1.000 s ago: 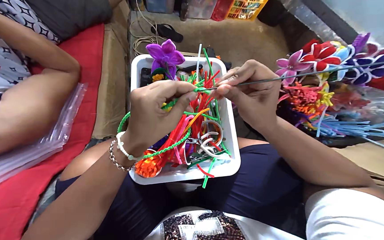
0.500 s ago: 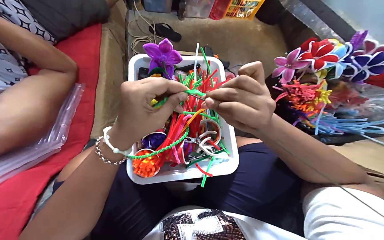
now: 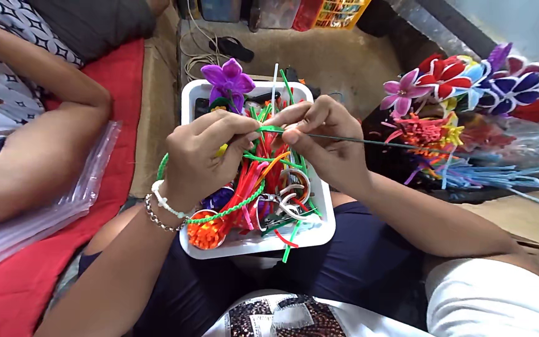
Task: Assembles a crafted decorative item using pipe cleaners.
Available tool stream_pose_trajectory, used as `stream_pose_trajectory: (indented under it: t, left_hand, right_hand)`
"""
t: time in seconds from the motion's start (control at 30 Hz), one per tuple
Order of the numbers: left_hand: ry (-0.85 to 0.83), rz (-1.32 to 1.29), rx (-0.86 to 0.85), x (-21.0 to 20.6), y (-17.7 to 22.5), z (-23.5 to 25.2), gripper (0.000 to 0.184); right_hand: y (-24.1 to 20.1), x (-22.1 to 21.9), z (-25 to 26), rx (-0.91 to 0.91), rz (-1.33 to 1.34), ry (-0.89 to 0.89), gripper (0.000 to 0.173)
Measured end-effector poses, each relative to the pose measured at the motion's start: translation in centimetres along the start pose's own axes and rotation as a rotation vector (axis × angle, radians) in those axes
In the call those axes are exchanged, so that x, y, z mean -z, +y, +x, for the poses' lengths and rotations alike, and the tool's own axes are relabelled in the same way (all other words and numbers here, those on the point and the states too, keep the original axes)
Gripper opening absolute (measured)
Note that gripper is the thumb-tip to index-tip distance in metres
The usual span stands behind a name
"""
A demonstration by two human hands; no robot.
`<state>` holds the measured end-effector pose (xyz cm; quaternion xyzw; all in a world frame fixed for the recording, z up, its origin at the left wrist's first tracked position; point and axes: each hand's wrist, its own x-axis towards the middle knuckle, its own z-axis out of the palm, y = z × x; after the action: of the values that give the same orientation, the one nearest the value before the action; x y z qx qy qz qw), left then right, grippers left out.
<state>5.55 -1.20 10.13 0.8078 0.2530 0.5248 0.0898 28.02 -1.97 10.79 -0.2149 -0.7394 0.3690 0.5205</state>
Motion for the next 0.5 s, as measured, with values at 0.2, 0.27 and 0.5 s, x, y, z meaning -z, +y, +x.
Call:
stream_pose_trajectory:
  t: [0.2, 0.27, 0.5]
  left_hand:
    - [-0.156, -0.140, 0.071, 0.3, -0.7, 0.5, 0.017]
    - [-0.184, -0.228, 0.109, 0.4, -0.6, 0.5, 0.017]
    - [-0.231, -0.505, 0.302, 0.1, -0.3, 0.2, 0.011]
  right_hand:
    - [-0.3, 1.6, 0.4, -0.004, -0.039, -0.071, 0.007]
    - [-0.1, 2.0, 0.4, 0.026, -0.073, -0.074, 0.006]
    - [0.1, 1.9, 0.4, 0.008, -0.020, -0.036, 0.008]
